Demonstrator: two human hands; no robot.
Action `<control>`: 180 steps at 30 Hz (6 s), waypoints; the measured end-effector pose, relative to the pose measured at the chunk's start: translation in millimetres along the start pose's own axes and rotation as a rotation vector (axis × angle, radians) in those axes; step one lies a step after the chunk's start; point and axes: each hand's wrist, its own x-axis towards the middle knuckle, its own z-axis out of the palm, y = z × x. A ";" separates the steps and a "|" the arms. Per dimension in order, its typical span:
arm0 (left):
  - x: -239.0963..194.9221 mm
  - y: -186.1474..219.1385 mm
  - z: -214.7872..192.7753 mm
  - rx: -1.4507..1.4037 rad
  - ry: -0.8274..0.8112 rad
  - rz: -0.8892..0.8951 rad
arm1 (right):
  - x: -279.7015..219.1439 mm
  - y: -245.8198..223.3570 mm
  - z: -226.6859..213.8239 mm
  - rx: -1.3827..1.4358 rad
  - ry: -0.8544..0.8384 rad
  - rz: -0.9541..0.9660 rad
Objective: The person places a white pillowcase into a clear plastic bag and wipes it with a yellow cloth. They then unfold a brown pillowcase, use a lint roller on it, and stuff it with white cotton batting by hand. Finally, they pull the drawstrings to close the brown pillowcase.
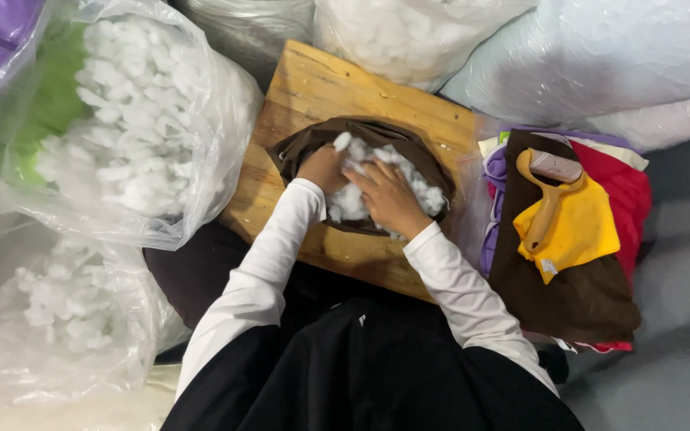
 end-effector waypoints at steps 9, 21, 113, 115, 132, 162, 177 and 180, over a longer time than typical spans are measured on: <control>-4.8 8.0 -48.0 -0.028 0.006 -0.380 | 33.7 115.9 12.4 0.047 -0.517 0.585; -132.5 92.2 -169.3 -0.296 0.426 -0.065 | -121.4 74.1 -86.2 0.183 0.200 0.428; -55.0 134.2 3.9 0.383 -0.065 0.103 | -6.4 79.7 -171.3 0.126 0.200 0.128; -42.2 119.6 31.7 0.432 0.025 0.087 | 39.2 121.8 -196.8 0.013 0.393 0.015; -86.1 110.3 -111.5 -0.070 0.334 0.384 | 173.3 349.3 -64.1 -0.028 0.063 0.182; -115.9 116.4 -93.4 -1.030 0.397 0.350 | -8.3 -56.4 -65.4 0.951 0.523 0.290; -112.9 138.9 -52.7 -1.353 0.254 -0.435 | -35.2 -52.0 -44.2 0.466 0.367 0.178; -107.4 141.8 -39.4 -1.291 0.269 -0.409 | -34.1 -48.3 -6.2 0.457 0.337 0.209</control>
